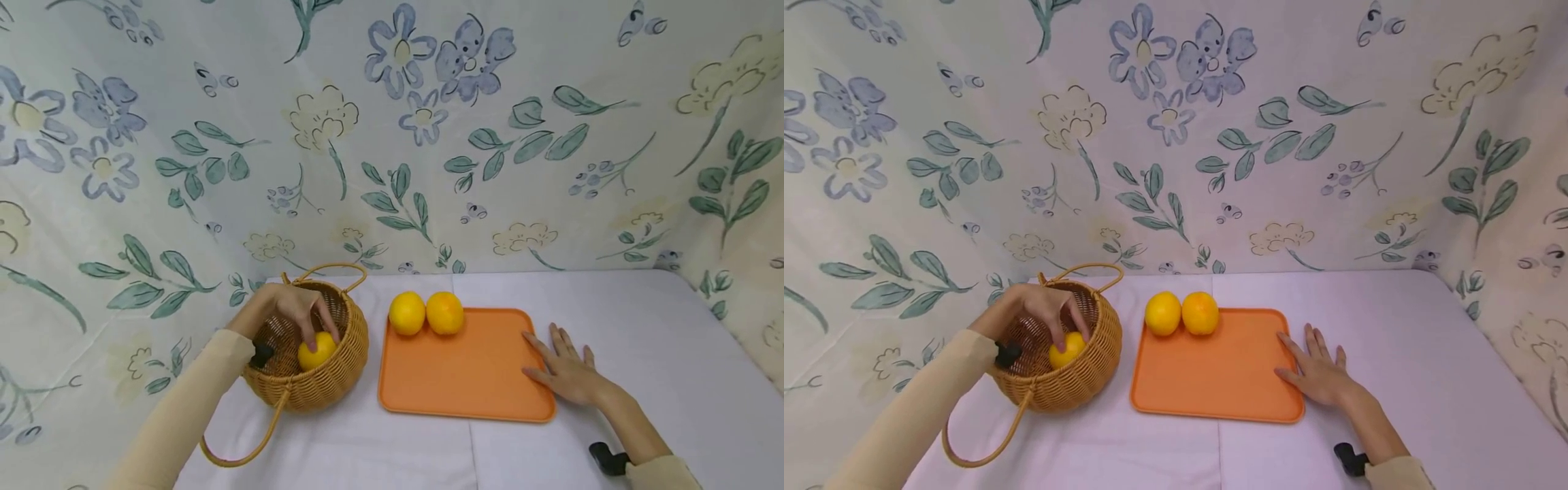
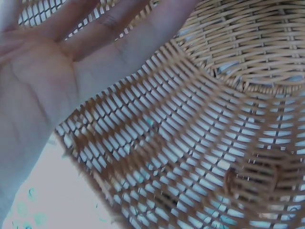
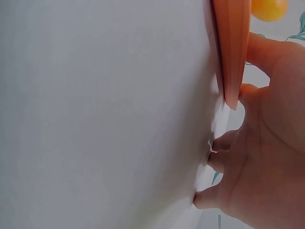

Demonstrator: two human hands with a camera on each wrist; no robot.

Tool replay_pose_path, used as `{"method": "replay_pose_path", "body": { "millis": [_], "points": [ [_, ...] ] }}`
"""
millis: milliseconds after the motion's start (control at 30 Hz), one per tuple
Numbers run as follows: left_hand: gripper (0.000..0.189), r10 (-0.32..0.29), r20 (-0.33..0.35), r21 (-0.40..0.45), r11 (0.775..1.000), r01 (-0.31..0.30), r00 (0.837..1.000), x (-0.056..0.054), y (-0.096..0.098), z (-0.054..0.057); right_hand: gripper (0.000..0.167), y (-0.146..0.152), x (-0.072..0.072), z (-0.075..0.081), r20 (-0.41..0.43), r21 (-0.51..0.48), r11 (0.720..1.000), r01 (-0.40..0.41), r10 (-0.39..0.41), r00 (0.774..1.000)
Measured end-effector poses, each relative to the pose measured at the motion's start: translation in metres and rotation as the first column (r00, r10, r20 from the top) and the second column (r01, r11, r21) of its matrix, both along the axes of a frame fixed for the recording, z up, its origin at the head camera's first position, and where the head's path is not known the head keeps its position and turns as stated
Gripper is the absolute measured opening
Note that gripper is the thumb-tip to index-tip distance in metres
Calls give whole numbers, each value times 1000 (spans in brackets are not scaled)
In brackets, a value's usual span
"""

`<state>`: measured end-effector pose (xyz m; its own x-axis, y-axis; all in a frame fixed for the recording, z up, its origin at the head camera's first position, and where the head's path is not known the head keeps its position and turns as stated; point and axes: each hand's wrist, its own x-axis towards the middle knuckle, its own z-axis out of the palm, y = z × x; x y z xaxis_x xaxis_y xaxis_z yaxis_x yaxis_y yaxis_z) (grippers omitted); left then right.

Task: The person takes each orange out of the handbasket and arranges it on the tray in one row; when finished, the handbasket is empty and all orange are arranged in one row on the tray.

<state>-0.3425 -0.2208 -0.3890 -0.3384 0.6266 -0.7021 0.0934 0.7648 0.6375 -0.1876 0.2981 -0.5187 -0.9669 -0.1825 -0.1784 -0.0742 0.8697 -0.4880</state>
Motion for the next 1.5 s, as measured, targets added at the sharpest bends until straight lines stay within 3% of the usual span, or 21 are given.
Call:
{"method": "replay_pose_path", "body": {
  "millis": [300,433,500,600,733,933,1033,1167,1300,1400,1500],
  "points": [
    [43,126,-16,95,988,-124,992,3,-20,20,82,1,1,2,1,-1,1000,-3,3,1000],
    [45,126,-83,212,972,-106,989,0,-33,25,82,1,1,2,1,2,1000,-2,2,1000],
    [45,122,-100,294,952,-88,988,-1,-39,27,83,1,1,2,3,2,1000,-1,1,1000],
    [43,127,-67,441,894,-85,990,-1,-50,31,83,0,1,2,5,3,1000,0,0,1000],
    [45,195,-46,612,780,-127,980,-1,-59,36,83,1,1,2,2,2,1000,-3,3,1000],
    [50,370,-61,789,586,-182,927,3,-48,42,83,4,0,2,-3,-3,1000,-7,7,1000],
    [49,459,-81,820,535,-203,885,9,-33,46,83,4,0,0,4,-8,1000,-6,6,1000],
    [46,578,-116,814,522,-256,808,20,-7,54,83,4,0,0,9,-13,1000,-8,8,1000],
    [44,643,-151,798,527,-291,751,34,26,65,83,3,0,0,7,-7,1000,-10,10,1000],
    [44,655,-171,791,537,-294,736,42,52,68,83,2,0,1,9,-1,1000,-11,11,1000],
    [43,645,-188,780,557,-287,741,49,81,67,83,2,-1,0,4,-9,1000,-12,12,1000]
  ]
}}
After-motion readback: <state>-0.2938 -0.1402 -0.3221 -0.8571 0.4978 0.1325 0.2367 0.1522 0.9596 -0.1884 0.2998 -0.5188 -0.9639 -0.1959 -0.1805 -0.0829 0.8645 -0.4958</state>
